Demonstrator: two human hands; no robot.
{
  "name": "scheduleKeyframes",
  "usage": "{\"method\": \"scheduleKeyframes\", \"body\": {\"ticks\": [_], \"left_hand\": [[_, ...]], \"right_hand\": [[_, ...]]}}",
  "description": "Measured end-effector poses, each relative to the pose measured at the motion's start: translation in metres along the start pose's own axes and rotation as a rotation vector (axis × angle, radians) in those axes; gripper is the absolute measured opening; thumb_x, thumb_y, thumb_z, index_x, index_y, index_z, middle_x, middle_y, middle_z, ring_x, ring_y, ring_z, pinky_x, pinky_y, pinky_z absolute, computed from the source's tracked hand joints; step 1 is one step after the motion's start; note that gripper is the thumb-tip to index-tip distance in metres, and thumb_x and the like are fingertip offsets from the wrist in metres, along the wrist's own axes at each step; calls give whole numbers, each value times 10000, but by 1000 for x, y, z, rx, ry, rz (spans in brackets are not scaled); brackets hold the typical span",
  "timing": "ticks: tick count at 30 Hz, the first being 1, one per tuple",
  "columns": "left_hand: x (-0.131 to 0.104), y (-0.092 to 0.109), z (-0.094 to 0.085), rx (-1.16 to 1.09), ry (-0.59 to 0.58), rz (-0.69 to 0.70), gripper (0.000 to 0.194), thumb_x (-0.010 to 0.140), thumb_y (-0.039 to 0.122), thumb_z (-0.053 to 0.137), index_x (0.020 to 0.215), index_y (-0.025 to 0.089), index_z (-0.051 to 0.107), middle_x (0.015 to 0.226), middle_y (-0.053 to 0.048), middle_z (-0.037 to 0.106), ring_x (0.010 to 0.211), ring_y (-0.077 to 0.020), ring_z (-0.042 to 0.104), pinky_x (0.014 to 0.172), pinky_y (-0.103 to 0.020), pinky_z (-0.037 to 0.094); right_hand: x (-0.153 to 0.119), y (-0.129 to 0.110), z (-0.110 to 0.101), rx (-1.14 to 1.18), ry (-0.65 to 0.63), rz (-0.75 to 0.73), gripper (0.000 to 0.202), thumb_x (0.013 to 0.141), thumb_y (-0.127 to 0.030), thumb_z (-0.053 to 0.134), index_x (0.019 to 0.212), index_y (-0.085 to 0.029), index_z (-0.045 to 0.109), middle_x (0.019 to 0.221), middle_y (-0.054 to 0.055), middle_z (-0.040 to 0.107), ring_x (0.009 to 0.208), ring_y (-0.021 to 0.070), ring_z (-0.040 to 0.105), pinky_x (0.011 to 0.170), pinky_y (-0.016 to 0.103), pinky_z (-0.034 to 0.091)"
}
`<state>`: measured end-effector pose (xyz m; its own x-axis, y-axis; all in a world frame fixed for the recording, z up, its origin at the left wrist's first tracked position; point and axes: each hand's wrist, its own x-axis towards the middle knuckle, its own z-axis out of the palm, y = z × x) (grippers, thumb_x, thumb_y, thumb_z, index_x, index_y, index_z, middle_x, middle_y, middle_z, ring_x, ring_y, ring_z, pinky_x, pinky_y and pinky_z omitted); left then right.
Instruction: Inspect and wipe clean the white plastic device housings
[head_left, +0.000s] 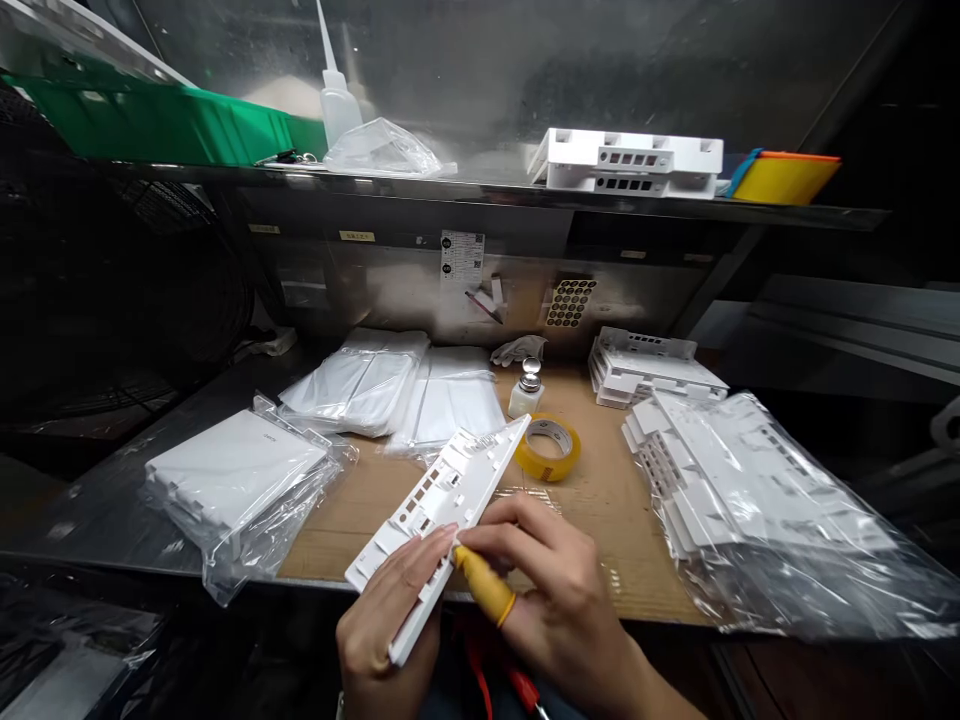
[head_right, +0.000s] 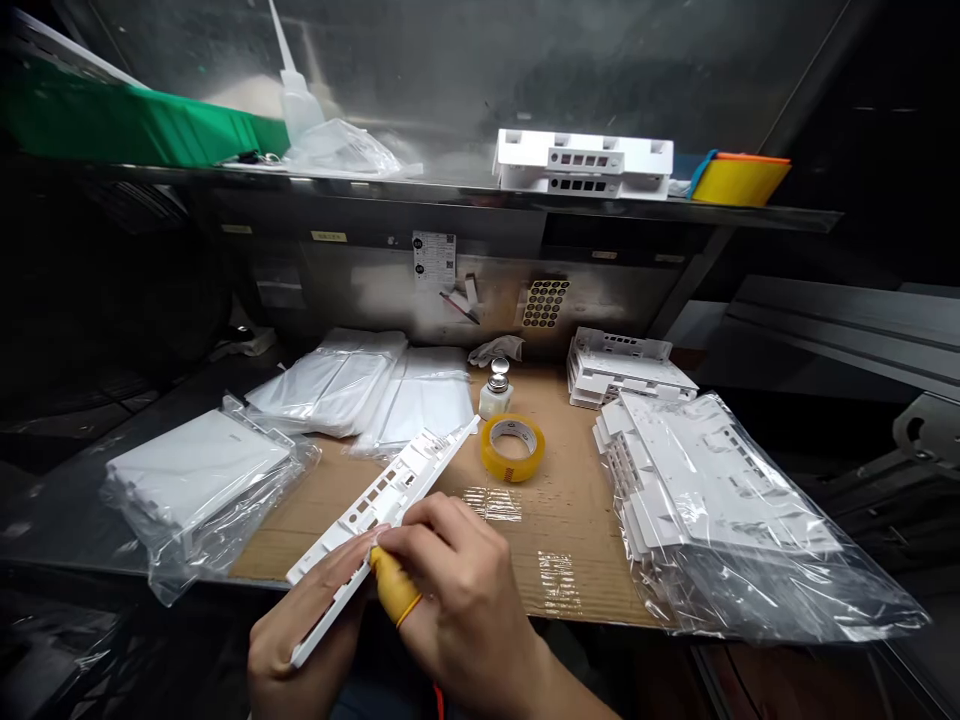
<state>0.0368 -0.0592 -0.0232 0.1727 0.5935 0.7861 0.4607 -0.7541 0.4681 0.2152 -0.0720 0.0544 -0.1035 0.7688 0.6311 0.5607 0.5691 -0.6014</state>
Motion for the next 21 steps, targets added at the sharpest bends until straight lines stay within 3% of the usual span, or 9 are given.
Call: {"method": "scheduleKeyframes", "body": {"ticks": [5,10,15,19,21], "left_hand": [[-4,3,2,2,7,19,466,864,-51,637,1255,197,688,1134,-31,791,1030,-171,752,997,-284,567],[-4,4,0,-53,-33,1,480,886,-14,619,1301,220,667,1201,-33,771,1055,-183,746,1014,-308,567],[-4,8,-2,-26,-6,10,448,857,-33,662,1227,216,704,1122,-27,796,1010,-184,761,987,-296,580],[-2,8,0,-48,-22,43,455,866,-34,641,1249,205,695,1133,-34,792,1010,-179,762,994,-290,581],[-2,8,0,-58,-36,42,460,865,-29,646,1256,209,696,1146,-32,791,1025,-181,759,1009,-287,576]], "right_hand": [[0,3,-7,-73,116,115,108,926,-121,648,937,-179,739,875,53,657,753,151,613,652,278,492],[-8,-3,-5,13,28,26,108,921,-131,653,986,-180,723,914,60,686,811,163,648,704,277,528],[-7,2,-11,-57,170,170,104,926,-132,640,926,-198,720,882,45,655,741,153,603,635,280,491],[-14,-5,-6,-10,80,77,104,928,-151,649,982,-197,725,915,52,683,815,166,652,694,280,533],[-13,3,-10,-23,83,89,109,922,-150,647,962,-199,735,901,48,694,802,165,661,688,280,542]]}}
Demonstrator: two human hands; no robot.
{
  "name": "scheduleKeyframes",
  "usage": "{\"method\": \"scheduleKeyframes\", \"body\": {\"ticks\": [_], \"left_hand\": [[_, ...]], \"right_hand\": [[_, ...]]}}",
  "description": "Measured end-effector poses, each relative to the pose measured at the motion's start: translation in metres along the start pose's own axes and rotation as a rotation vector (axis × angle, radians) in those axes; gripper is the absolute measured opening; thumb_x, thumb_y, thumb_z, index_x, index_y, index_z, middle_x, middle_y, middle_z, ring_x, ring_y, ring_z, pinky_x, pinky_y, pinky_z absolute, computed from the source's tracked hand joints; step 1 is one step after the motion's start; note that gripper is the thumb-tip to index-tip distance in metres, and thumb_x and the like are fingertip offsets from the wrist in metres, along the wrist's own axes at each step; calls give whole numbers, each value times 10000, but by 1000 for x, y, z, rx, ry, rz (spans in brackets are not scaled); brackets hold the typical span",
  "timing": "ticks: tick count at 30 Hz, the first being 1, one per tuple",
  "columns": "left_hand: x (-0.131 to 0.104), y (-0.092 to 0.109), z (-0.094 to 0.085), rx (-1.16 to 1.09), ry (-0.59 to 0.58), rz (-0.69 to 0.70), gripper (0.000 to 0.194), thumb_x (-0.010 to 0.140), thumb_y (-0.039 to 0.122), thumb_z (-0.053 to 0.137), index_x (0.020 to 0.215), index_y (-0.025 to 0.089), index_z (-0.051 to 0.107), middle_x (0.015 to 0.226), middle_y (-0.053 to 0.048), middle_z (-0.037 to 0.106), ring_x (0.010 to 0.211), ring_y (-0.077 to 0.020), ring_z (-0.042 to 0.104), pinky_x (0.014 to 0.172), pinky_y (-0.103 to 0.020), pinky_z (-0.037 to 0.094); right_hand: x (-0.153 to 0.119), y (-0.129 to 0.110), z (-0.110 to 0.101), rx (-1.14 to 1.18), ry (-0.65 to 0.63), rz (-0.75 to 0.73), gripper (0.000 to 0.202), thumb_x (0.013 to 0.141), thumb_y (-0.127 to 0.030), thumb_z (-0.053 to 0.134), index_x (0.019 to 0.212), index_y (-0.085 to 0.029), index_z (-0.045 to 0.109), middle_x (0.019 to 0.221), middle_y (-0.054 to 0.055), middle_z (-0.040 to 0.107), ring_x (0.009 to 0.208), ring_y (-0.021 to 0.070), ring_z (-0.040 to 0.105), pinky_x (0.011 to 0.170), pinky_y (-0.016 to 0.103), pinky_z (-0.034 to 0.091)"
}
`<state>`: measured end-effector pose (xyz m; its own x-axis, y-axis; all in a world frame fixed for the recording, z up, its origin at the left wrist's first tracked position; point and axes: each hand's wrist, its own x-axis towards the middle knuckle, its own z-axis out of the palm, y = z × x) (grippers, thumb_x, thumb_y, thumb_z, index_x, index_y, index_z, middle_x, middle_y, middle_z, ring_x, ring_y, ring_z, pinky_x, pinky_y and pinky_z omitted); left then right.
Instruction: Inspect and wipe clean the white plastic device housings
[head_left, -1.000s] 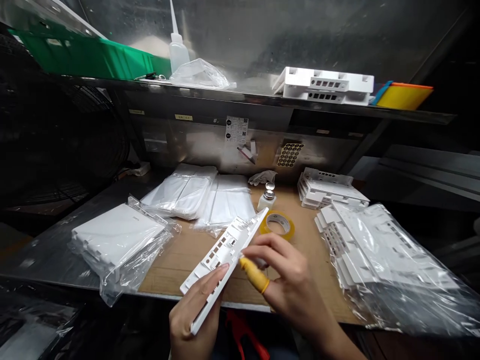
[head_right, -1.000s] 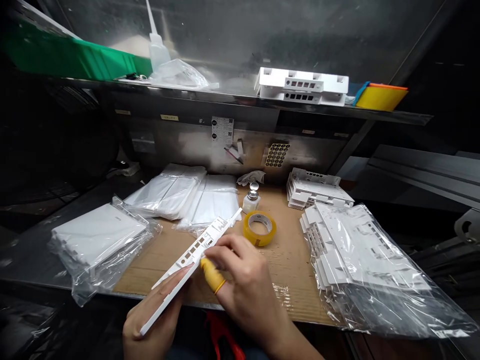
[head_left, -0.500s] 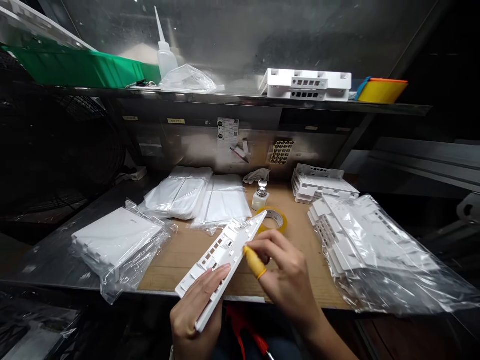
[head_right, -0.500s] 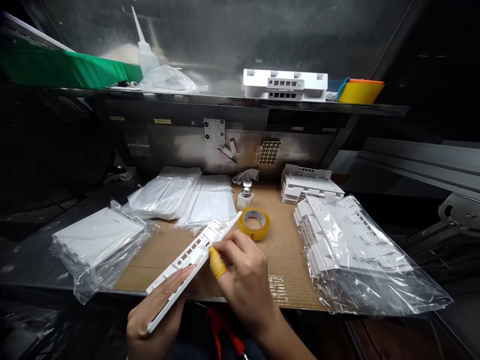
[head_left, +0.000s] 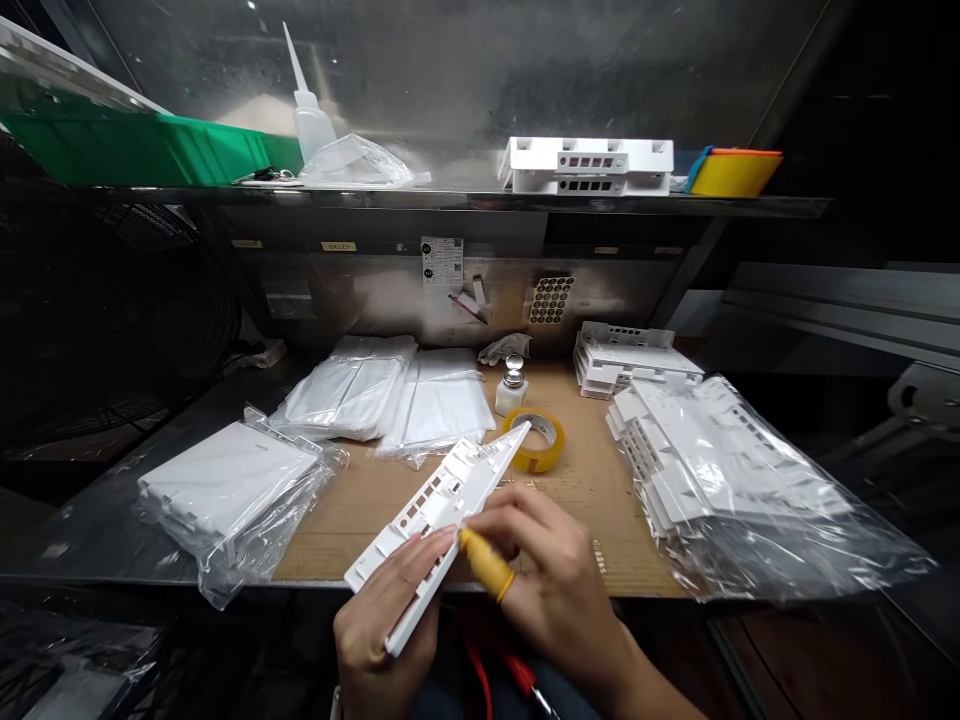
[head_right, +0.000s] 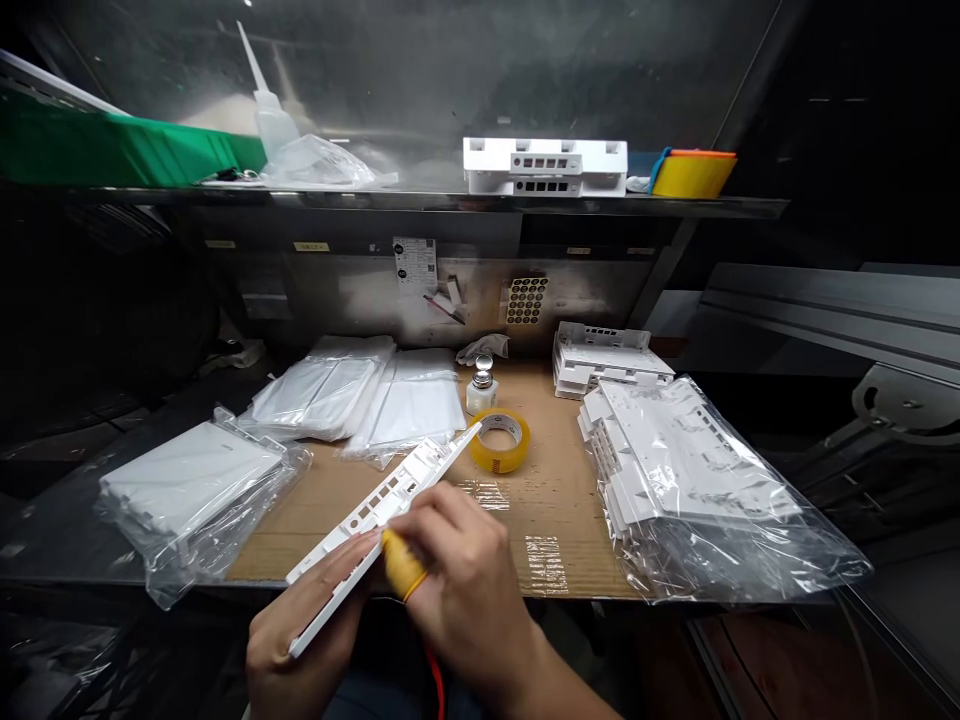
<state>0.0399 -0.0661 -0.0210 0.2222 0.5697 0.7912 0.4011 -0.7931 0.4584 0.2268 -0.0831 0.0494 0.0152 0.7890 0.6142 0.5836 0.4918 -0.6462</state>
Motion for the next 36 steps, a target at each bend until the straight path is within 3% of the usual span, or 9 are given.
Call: {"method": "scheduleKeyframes", "body": {"ticks": [7,13,16,18,20,21,24,27,36], "left_hand": [[4,-4,-12,-178,-48,-280,353,879,125,734,1159,337,759,1090,43,809,963,-205,783,892,-259,638],[26,-13,-27,-310,-256,-295,294,899,193,729,1141,355,774,1077,2,813,1019,-262,771,980,-408,621],[29,-20,-25,-243,-261,-255,253,938,277,689,1162,371,761,1218,-17,772,1346,-299,588,1260,-626,234],[26,-23,-18,-240,-68,-400,707,809,518,794,1455,361,550,1585,-67,492,1550,-327,271,1272,-625,78],[26,-22,-10,-444,114,-620,1249,649,837,691,1635,311,132,1732,-111,102,1579,-340,115,1267,-563,179],[29,-20,-7,-612,139,-732,1301,648,949,526,1642,268,36,1731,-138,58,1570,-343,154,1248,-532,264],[46,-9,-5,-1062,-30,-991,1056,874,859,70,1552,115,389,1591,-208,446,1449,-351,453,1162,-511,432],[66,-1,-11,-1203,-98,-1027,701,959,585,306,1287,80,665,1312,-196,706,1332,-383,584,1105,-571,481],[69,14,-6,-1568,132,-1231,555,950,444,415,1264,72,682,1243,-196,739,1268,-398,631,1153,-597,404]], "right_hand": [[17,38,-58,-55,384,246,125,899,-274,713,1014,-246,753,1037,56,712,917,204,689,756,335,590],[-4,-3,-43,504,-206,408,221,1031,-422,523,1140,-240,586,1331,114,667,793,147,738,702,290,633],[-12,-3,-29,492,-178,383,209,1024,-423,540,1100,-234,586,1111,94,754,933,193,731,799,296,618],[-18,0,-23,476,-11,360,224,994,-446,589,1100,-249,593,1092,87,761,967,210,732,830,302,613],[-25,2,-17,467,154,344,250,973,-483,613,1112,-277,591,1087,70,767,992,214,735,860,304,609],[-29,2,-13,469,203,334,259,970,-503,611,1115,-289,593,1076,60,771,1007,214,735,879,305,605],[-44,3,-3,491,182,304,265,957,-526,625,1100,-303,621,1059,52,781,1020,214,742,884,298,604],[-58,9,0,475,47,313,246,954,-491,644,1110,-301,660,1114,63,778,1055,228,747,881,286,610],[-45,-10,-3,112,-116,-70,244,959,-257,647,1198,-284,683,1089,84,711,991,225,707,838,307,602]]}}
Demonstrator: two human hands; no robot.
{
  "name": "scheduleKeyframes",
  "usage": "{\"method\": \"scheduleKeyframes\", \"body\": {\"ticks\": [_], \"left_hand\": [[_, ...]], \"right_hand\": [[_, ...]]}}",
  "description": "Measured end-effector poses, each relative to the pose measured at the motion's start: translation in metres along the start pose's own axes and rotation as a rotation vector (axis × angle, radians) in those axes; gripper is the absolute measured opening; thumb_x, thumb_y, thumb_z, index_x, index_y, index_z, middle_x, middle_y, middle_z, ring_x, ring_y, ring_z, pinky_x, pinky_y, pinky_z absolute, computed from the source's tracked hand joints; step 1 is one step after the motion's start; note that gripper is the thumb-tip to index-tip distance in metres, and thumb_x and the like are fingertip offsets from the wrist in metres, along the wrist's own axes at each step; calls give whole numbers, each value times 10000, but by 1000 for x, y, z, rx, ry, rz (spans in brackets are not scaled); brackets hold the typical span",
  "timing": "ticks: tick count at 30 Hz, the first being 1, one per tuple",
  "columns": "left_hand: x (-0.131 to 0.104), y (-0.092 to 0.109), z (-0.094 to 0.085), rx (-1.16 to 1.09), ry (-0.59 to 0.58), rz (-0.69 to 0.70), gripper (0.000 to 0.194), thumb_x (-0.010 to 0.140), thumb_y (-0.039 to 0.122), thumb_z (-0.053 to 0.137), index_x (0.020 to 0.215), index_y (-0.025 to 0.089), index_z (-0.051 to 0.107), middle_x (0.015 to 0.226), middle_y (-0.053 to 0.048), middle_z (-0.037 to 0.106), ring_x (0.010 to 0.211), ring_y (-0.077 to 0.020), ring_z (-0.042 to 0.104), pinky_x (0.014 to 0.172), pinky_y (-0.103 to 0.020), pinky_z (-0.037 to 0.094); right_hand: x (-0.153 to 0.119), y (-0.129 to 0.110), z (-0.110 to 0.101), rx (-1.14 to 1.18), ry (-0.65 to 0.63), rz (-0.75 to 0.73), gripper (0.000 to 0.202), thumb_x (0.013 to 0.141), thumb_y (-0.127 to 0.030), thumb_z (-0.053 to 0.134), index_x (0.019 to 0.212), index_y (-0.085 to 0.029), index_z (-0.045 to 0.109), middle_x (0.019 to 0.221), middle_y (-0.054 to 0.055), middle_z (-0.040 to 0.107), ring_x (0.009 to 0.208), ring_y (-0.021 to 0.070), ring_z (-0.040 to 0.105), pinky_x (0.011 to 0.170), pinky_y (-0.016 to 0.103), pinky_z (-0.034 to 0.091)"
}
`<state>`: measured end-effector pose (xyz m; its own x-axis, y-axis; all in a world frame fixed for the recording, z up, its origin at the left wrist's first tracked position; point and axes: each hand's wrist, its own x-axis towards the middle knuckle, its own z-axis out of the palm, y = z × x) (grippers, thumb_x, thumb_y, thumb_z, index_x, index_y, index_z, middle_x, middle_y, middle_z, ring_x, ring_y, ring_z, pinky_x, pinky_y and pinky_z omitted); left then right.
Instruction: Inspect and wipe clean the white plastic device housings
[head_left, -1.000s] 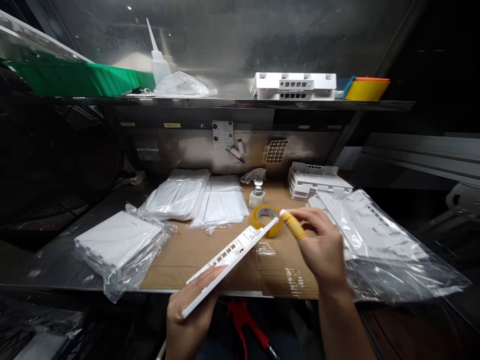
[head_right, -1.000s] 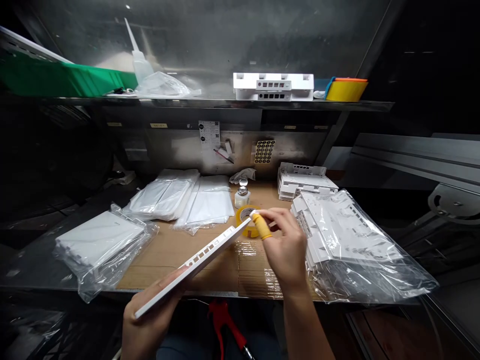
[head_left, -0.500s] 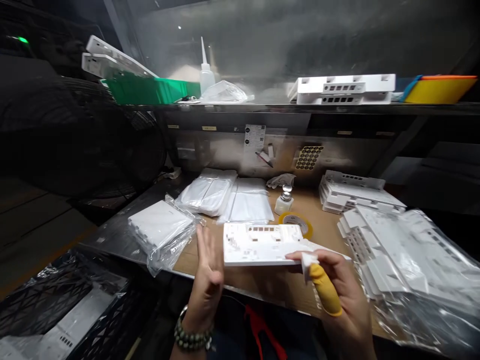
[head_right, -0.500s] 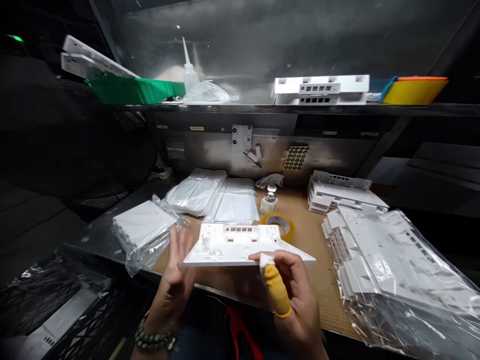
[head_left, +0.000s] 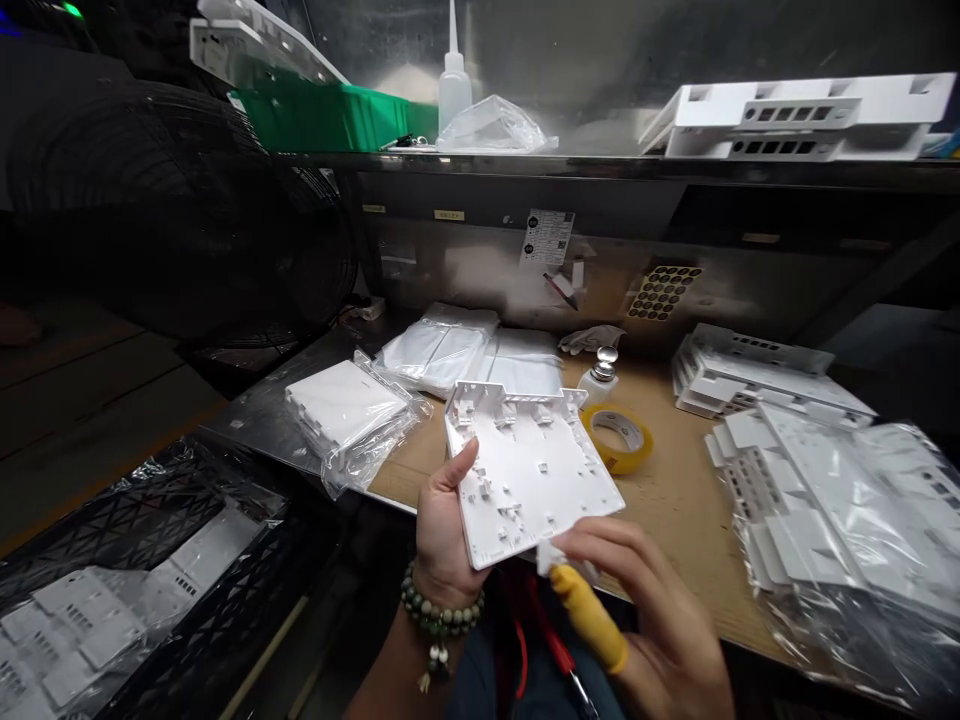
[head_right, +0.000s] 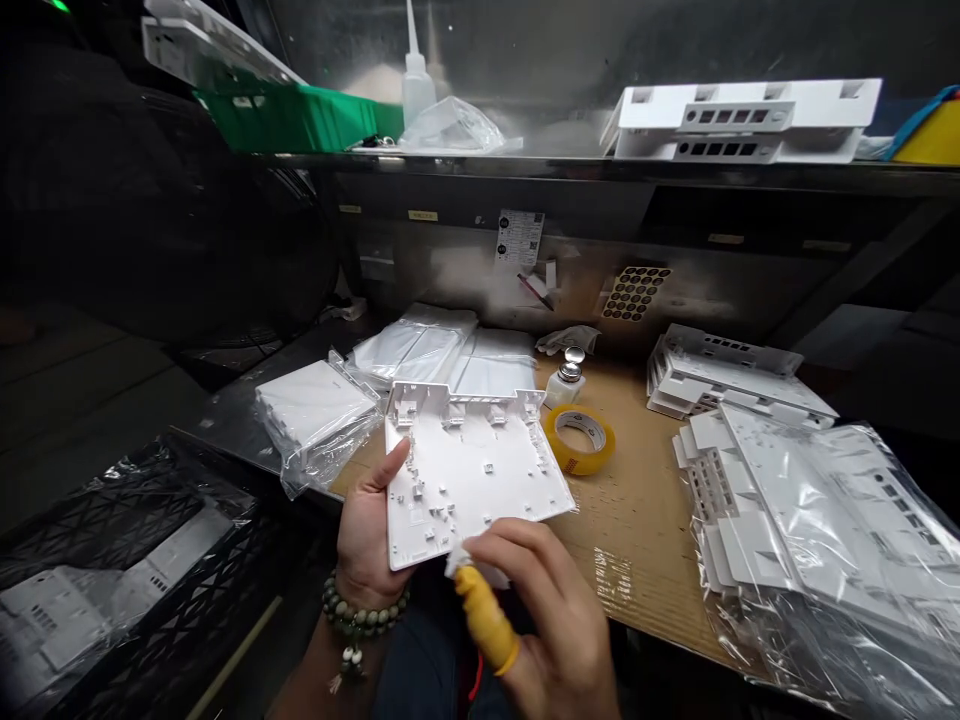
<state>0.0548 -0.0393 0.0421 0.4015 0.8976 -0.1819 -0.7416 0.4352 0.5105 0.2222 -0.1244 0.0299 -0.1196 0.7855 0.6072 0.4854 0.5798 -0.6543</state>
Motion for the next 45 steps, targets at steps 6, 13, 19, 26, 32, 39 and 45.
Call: {"method": "scheduleKeyframes", "body": {"ticks": [6,13,19,26,32,39,45], "left_hand": [[-8,-1,18,-287,-65,-23,580,1010,351,352,1524,100,445,1366,-196,676,1309,-374,603,1207,-565,325],[-9,-1,18,-294,50,132,623,1026,288,351,1627,204,211,1441,-163,630,1300,-363,613,1195,-575,348],[-8,-2,12,-268,55,200,668,1027,272,403,1634,309,128,1495,-109,594,1303,-343,613,1203,-567,351],[-5,-2,7,-313,-44,161,565,1042,313,338,1603,252,306,1491,-115,590,1404,-338,509,1257,-576,233],[-7,23,-42,-316,-483,88,644,1053,527,192,1415,192,607,1368,-95,674,1526,-261,281,1272,-525,37],[-19,43,-91,-452,-756,-30,869,976,711,17,1595,158,273,1653,-104,289,1558,-216,79,1242,-472,-43],[-20,38,-103,-433,-752,-34,830,983,697,12,1603,195,240,1647,-113,268,1544,-224,164,1240,-476,9]], "right_hand": [[16,-18,33,-71,-69,-133,220,887,-97,708,1082,-194,681,954,65,694,833,165,656,724,263,557],[13,-18,33,-66,-44,-109,200,877,-89,724,1044,-189,675,913,52,685,792,141,648,683,231,540],[13,-19,41,-39,10,-82,137,897,-98,689,1005,-181,683,874,57,679,749,151,637,639,247,525],[18,-23,50,-18,48,-80,129,876,-100,709,985,-168,701,855,63,685,737,159,634,638,255,527],[8,10,10,-82,126,104,115,894,-113,694,960,-202,723,890,43,686,782,153,639,668,245,514],[-3,39,-44,-107,286,255,201,882,-108,720,985,-278,747,953,-5,679,829,127,631,732,224,508],[3,34,-30,-159,175,162,140,915,-131,682,980,-236,749,912,25,695,778,145,628,678,264,522]]}}
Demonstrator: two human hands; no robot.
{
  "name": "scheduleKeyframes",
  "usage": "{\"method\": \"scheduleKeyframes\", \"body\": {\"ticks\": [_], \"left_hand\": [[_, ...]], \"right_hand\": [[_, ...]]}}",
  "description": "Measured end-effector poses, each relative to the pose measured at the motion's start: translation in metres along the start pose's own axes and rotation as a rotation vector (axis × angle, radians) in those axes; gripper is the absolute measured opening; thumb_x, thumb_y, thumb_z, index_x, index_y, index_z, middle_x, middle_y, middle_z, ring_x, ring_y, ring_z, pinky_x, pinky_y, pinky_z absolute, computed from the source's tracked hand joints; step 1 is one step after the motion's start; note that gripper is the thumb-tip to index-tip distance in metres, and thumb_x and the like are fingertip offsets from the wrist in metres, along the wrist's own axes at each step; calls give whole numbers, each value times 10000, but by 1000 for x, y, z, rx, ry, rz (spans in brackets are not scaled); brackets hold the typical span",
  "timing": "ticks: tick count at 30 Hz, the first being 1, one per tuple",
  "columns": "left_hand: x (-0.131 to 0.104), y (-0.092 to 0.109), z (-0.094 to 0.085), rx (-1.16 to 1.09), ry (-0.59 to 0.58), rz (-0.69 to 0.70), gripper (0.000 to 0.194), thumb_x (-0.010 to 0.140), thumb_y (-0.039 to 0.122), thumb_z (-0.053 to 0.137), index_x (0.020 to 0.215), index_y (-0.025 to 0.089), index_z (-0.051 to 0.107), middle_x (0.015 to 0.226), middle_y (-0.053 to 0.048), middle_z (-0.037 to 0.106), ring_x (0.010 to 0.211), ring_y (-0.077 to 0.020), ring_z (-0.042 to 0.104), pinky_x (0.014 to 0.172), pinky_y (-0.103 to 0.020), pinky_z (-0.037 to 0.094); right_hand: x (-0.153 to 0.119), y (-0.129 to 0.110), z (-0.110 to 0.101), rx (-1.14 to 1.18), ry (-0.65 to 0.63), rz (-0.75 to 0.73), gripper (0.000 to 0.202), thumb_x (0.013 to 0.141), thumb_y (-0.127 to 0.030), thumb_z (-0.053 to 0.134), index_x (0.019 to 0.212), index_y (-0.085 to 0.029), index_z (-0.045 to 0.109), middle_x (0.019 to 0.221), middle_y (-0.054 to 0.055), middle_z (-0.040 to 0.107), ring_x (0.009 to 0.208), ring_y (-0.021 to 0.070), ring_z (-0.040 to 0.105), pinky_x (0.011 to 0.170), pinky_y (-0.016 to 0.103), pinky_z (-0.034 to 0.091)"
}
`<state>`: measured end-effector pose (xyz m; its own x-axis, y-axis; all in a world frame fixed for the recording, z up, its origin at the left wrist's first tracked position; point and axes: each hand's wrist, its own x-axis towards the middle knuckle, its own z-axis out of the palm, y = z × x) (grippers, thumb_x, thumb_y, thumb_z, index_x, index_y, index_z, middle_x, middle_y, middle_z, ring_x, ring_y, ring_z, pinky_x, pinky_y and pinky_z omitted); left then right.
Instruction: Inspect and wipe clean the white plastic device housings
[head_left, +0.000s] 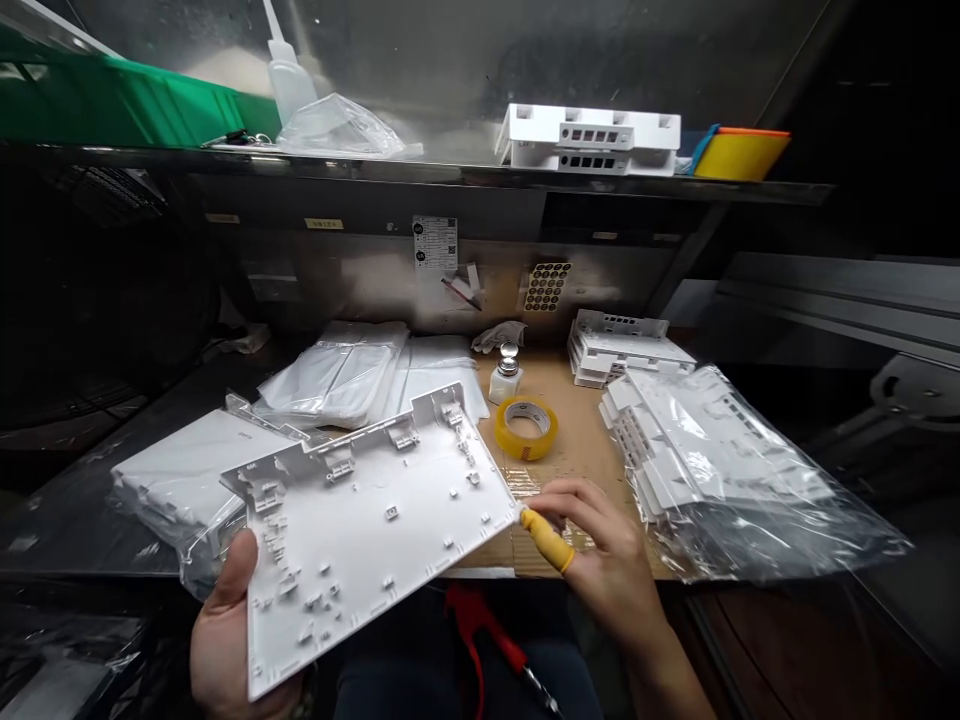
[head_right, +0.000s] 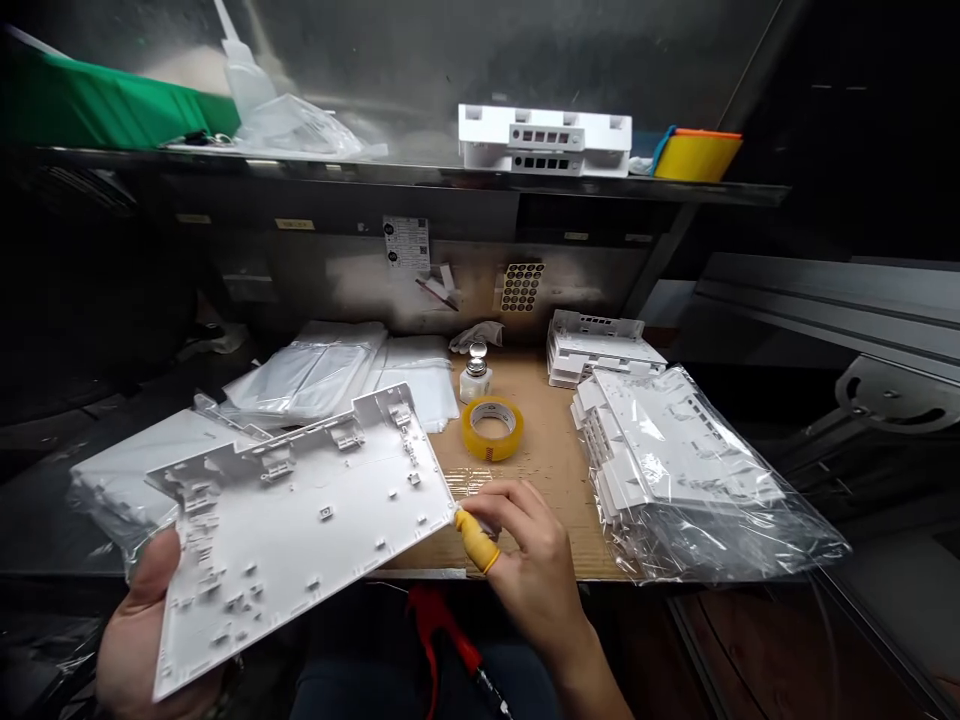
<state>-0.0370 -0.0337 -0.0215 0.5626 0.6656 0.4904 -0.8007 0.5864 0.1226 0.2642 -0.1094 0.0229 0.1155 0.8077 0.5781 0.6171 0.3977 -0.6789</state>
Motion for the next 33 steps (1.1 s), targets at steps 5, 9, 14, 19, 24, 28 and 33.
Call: {"method": "scheduleKeyframes", "body": {"ticks": [5,9,14,19,24,28,33], "left_hand": [[-7,-2,-4,177,471,134,558,1035,624,293,1566,494,182,1451,54,565,1458,-215,353,1223,-501,123],[-10,-2,-3,188,692,175,676,1005,586,448,1547,547,46,1333,117,639,1477,-207,299,1238,-523,144],[-21,3,-8,132,649,4,607,1003,608,377,1534,578,84,1495,166,489,1507,-260,229,1248,-551,188],[-21,-8,-8,126,568,-102,591,996,586,363,1561,501,211,1481,101,542,1509,-296,271,1266,-577,192],[-1,-26,5,134,395,-80,608,1019,543,290,1592,340,277,1577,-33,457,1518,-341,245,1261,-615,118],[12,-35,9,162,290,-54,548,1043,453,272,1565,315,362,1564,-41,484,1510,-322,267,1270,-574,103],[17,-50,8,394,511,151,515,1027,170,392,1493,368,487,1398,-43,662,1440,-296,428,1274,-547,179]], "right_hand": [[-2,13,-1,-77,-21,-56,146,916,-129,672,983,-231,751,925,42,713,820,168,654,680,273,549],[6,27,-13,-134,27,-24,152,910,-120,669,970,-233,751,902,27,698,776,160,641,684,286,529],[35,13,-20,-44,165,1,125,926,-160,691,1003,-241,746,958,25,677,819,157,624,751,309,518],[64,10,-4,-25,190,-31,113,939,-181,665,1011,-218,744,975,37,696,839,160,627,745,310,530],[64,26,1,-71,230,19,108,911,-166,653,935,-198,753,896,36,705,767,159,619,678,294,518],[56,35,-2,-83,241,9,142,926,-213,636,1016,-211,746,961,47,707,850,179,644,751,316,540],[53,61,-5,-163,240,37,249,819,-96,576,955,-200,756,916,49,706,730,177,602,665,319,500]]}}
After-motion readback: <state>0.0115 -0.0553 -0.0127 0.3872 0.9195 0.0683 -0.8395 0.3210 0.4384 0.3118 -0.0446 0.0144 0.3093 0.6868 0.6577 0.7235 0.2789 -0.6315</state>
